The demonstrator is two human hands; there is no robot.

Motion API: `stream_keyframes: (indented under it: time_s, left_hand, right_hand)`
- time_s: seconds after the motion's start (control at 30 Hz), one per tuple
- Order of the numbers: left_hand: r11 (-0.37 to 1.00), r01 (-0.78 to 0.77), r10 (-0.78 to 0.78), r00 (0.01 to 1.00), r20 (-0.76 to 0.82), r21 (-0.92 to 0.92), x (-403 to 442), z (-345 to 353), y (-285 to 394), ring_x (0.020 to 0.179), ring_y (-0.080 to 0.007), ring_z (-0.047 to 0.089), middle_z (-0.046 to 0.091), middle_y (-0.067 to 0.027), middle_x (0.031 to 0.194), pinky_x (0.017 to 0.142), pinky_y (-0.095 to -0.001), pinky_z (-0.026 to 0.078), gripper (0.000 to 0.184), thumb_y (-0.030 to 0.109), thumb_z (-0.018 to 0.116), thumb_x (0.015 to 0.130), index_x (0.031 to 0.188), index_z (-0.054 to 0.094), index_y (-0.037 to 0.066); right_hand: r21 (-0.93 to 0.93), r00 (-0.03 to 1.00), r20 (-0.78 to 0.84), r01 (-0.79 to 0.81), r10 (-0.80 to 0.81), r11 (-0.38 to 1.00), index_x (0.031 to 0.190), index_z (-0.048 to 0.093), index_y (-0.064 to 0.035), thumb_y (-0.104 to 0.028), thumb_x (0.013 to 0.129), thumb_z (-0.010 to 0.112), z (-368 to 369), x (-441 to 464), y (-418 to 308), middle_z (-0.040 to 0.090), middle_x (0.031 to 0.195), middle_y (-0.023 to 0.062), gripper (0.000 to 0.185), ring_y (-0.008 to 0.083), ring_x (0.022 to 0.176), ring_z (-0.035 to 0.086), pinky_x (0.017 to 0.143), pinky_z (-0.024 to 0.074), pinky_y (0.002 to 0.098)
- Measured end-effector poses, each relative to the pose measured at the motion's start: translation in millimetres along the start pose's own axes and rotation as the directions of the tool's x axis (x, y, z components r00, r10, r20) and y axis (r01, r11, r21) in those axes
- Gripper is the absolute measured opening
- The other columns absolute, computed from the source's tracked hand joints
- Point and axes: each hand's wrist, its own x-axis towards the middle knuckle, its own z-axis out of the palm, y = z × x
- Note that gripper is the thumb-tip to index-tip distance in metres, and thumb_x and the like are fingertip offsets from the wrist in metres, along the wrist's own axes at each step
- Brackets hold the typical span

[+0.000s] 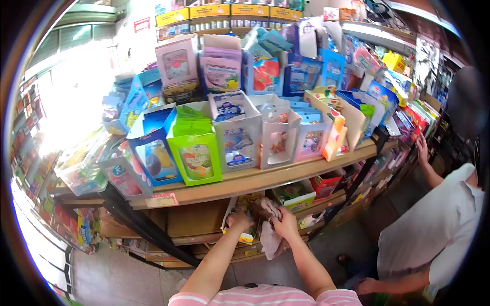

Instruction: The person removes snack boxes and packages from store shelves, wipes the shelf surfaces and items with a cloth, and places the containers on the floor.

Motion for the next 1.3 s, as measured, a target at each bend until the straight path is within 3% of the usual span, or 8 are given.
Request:
stream_keyframes:
  time_s: [0.07,0.2,0.27,0.33,0.53,0.73,1.1,1.3]
  left_hand:
    - [1.000,-0.020,0.021,0.992,0.127,-0.004,-1,-10,2,0.093,-0.0287,0.057,0.059,-0.0188,0.094,0.076,-0.0343,0.047,0.102,0.048,0.075,0.048,0.118,0.028,-0.010]
    - [0.992,0.120,-0.118,0.992,0.052,-0.034,-6,-19,13,0.096,-0.0250,0.056,0.057,-0.0161,0.102,0.077,-0.0324,0.047,0.102,0.045,0.076,0.044,0.118,0.029,-0.005]
    - [0.985,0.169,-0.169,0.985,0.031,-0.014,-18,-33,22,0.096,-0.0223,0.057,0.056,-0.0150,0.104,0.077,-0.0320,0.047,0.090,0.039,0.076,0.044,0.114,0.034,0.001]
    - [0.990,0.114,-0.095,0.975,-0.200,0.087,-10,-17,20,0.091,-0.0217,0.059,0.059,-0.0138,0.098,0.075,-0.0313,0.049,0.079,0.035,0.075,0.046,0.109,0.044,0.001]
    - [0.994,0.005,-0.009,0.999,-0.031,-0.106,-8,-20,10,0.090,-0.0247,0.059,0.062,-0.0140,0.093,0.074,-0.0322,0.048,0.045,0.029,0.072,0.051,0.086,0.062,0.003]
    - [0.991,-0.010,0.016,0.999,0.038,-0.130,-11,-24,8,0.094,-0.0273,0.057,0.059,-0.0174,0.099,0.079,-0.0343,0.046,0.060,0.029,0.070,0.052,0.101,0.053,0.000]
    - [0.817,-0.041,-0.032,0.993,-0.117,-0.575,32,1,-16,0.081,-0.0253,0.060,0.060,-0.0161,0.090,0.069,-0.0332,0.047,0.053,0.030,0.070,0.057,0.098,0.053,0.001]
    - [0.949,-0.166,0.114,0.974,-0.198,-0.268,-8,-32,12,0.078,-0.0354,0.059,0.059,-0.0208,0.083,0.066,-0.0399,0.050,0.056,0.023,0.062,0.064,0.107,0.038,-0.003]
  right_hand:
    - [0.132,0.977,0.015,-0.211,0.211,0.968,0.108,0.053,-0.0018,-0.029,0.064,0.061,16,-12,25,0.059,0.092,0.0215,0.052,0.0310,0.089,0.058,0.077,0.0447,0.0349]
    - [0.059,0.925,0.213,-0.334,0.316,0.941,0.107,0.051,0.0059,-0.046,0.061,0.062,31,-27,11,0.058,0.096,0.0240,0.071,0.0334,0.091,0.057,0.079,0.0437,0.0345]
    - [-0.041,0.942,0.237,-0.233,0.236,0.972,0.107,0.051,0.0066,-0.046,0.060,0.063,47,-29,6,0.057,0.097,0.0243,0.072,0.0335,0.091,0.057,0.079,0.0439,0.0350]
    - [-0.021,0.939,0.235,-0.252,0.250,0.967,0.107,0.051,0.0058,-0.044,0.060,0.063,57,-27,6,0.058,0.096,0.0243,0.070,0.0336,0.091,0.057,0.079,0.0441,0.0353]
    - [0.005,0.945,0.195,-0.269,0.263,0.963,0.106,0.054,0.0008,-0.034,0.060,0.062,65,-24,8,0.058,0.092,0.0233,0.058,0.0340,0.087,0.057,0.078,0.0447,0.0366]
    - [0.001,0.979,0.110,-0.174,0.173,0.985,0.102,0.055,-0.0005,-0.030,0.062,0.060,63,-18,0,0.059,0.085,0.0234,0.049,0.0354,0.082,0.057,0.074,0.0456,0.0395]
    - [-0.290,0.990,0.112,-0.044,0.080,0.956,0.091,0.054,-0.0007,-0.025,0.066,0.060,56,-8,0,0.059,0.074,0.0223,0.035,0.0374,0.072,0.058,0.067,0.0471,0.0441]
    - [-0.403,0.993,0.109,0.012,0.035,0.915,0.085,0.056,-0.0002,-0.021,0.063,0.063,61,-2,-11,0.059,0.076,0.0202,0.031,0.0348,0.071,0.058,0.065,0.0480,0.0418]
